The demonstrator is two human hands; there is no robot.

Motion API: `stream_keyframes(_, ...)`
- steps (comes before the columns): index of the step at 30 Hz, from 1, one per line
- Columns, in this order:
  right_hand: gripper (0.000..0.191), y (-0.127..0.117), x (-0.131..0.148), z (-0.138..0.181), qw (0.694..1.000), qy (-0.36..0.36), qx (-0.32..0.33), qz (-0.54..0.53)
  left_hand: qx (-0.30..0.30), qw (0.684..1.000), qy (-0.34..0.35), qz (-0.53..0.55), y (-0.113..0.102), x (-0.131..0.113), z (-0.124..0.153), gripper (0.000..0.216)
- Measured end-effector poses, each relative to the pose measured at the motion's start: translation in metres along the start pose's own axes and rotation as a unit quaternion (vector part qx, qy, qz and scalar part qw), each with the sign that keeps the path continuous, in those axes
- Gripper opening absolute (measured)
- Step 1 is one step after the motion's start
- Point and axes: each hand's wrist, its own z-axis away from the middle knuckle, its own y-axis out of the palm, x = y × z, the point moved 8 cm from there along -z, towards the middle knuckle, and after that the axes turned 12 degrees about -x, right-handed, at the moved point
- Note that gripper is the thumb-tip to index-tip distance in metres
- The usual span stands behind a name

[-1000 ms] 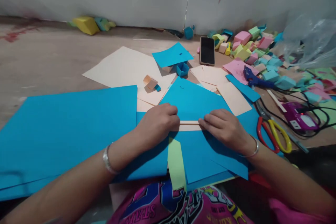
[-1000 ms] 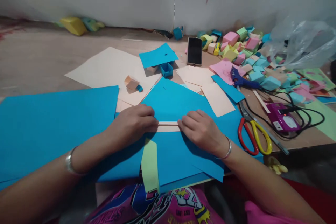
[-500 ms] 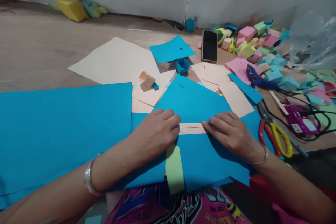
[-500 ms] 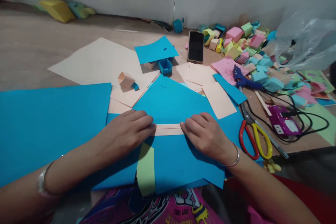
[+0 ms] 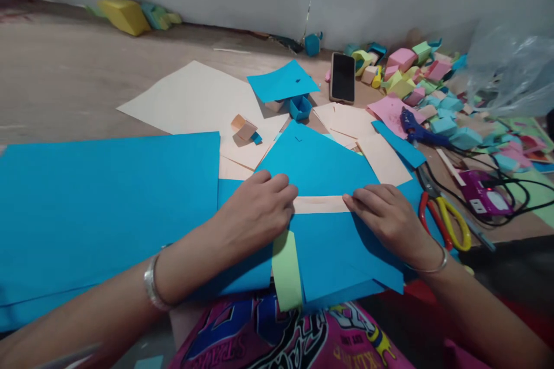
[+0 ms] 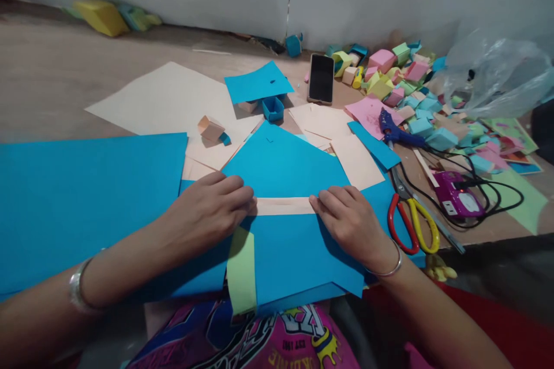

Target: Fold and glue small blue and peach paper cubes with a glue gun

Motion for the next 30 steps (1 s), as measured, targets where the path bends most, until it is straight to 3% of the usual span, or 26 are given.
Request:
stream_keyframes(11,0.021,0.003,0.005,0.008,0.999,-0.007,0.002,0.054,0.040,0.997,0.006,-0.061,-0.006,-0.004,0.020,0.027)
stream_keyframes(19,0.024,-0.001,0.006,0.009,0.998,0.003,-0.005,0.058,0.091,0.991,-0.053,-0.086,-0.011,0.005,0.036,0.024)
stream_keyframes(23,0.025,-0.001,0.014,0.003,0.995,0.011,0.017,0.093,0.086,0.979,-0.147,-0.114,-0.012,-0.004,0.019,0.016)
stream_keyframes(30,0.022,0.001,0.021,0.000,0.989,0.018,0.062,0.131,0.044,0.976,-0.204,-0.059,0.012,-0.055,-0.037,0.027)
